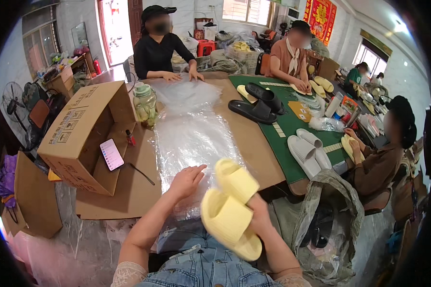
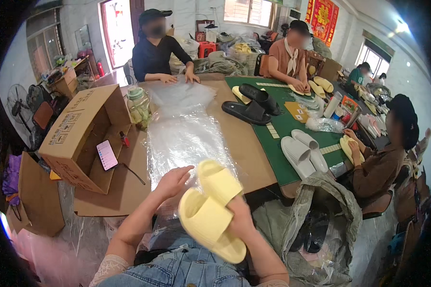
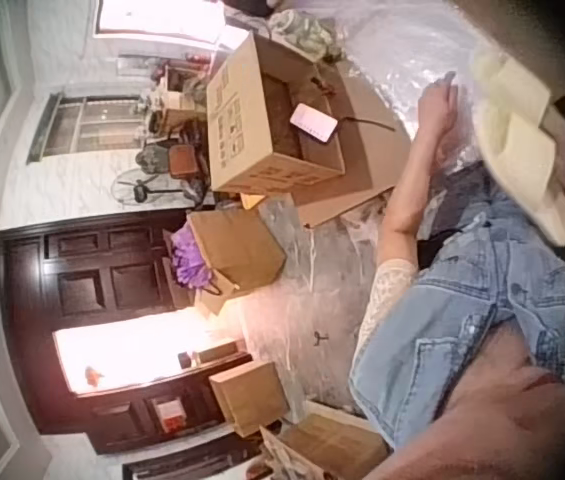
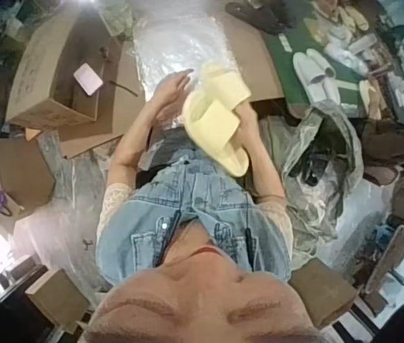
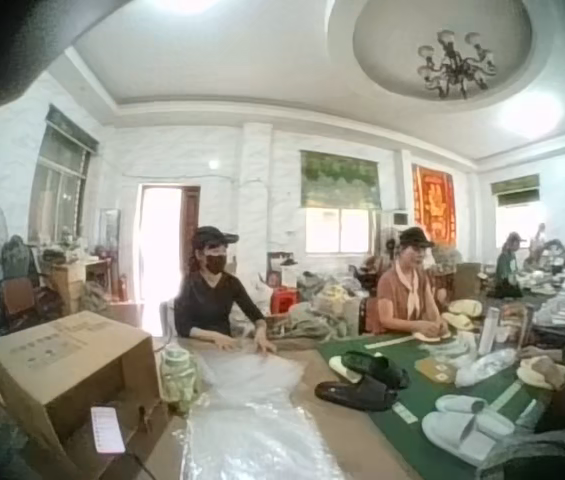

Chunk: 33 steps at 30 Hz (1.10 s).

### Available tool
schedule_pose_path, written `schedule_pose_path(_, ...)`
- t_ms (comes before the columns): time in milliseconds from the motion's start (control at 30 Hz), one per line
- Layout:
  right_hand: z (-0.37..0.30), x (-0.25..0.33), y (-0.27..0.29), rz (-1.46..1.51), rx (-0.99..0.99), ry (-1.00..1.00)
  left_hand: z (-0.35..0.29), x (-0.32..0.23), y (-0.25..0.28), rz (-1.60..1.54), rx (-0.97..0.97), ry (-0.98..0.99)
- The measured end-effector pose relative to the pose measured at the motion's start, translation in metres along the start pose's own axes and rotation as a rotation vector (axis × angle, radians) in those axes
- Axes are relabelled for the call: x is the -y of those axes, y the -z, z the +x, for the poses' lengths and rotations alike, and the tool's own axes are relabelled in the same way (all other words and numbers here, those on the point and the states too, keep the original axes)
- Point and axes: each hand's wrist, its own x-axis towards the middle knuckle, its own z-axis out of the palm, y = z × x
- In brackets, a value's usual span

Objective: The person wraps pairs of slippers in bubble wrap and places them into a large green sack. The person handles multiple pairs of slippers in various colors, including white, yellow, pink, and black, wrapping each pair individually before adding them to the sack.

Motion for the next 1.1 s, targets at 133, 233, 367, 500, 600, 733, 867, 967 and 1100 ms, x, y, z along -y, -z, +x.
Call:
schedule_pose_path(133, -0.02, -0.007, -0.011, -0.138, 0.314, -0.16, 0.004, 0.004, -0.004, -0.039, -0.003, -0.056)
schedule_pose_path(233, -0.019, -0.013, -0.013, -0.248, 0.318, -0.225, 0.003, -0.018, 0.002, 0.043, 0.008, -0.098)
schedule_pose_path(367, 0.006, -0.016, -0.023, -0.369, 0.233, -0.315, -0.008, -0.045, 0.001, 0.182, 0.064, -0.29)
schedule_pose_path(500, 0.028, -0.055, -0.053, -0.44, 0.158, -0.187, -0.021, -0.081, 0.006, 0.075, 0.077, -0.432)
schedule_pose_path(600, 0.038, -0.141, -0.084, -0.123, -0.056, -0.081, -0.024, -0.102, 0.006, 0.001, 0.072, -0.497)
schedule_pose_path(733, 0.099, -0.129, -0.1, -0.358, 0.023, -0.252, -0.037, -0.107, 0.019, -0.119, 0.199, -0.485)
schedule_pose_path(867, 0.12, -0.131, -0.105, -0.388, 0.006, -0.4, -0.04, -0.106, 0.02, -0.122, 0.188, -0.48)
schedule_pose_path(967, 0.115, -0.11, -0.105, -0.414, 0.109, -0.41, -0.036, -0.088, 0.031, -0.214, 0.297, -0.402)
schedule_pose_path(1100, 0.061, -0.065, -0.087, -0.462, -0.064, -0.158, -0.01, -0.033, 0.028, 0.029, 0.017, -0.228)
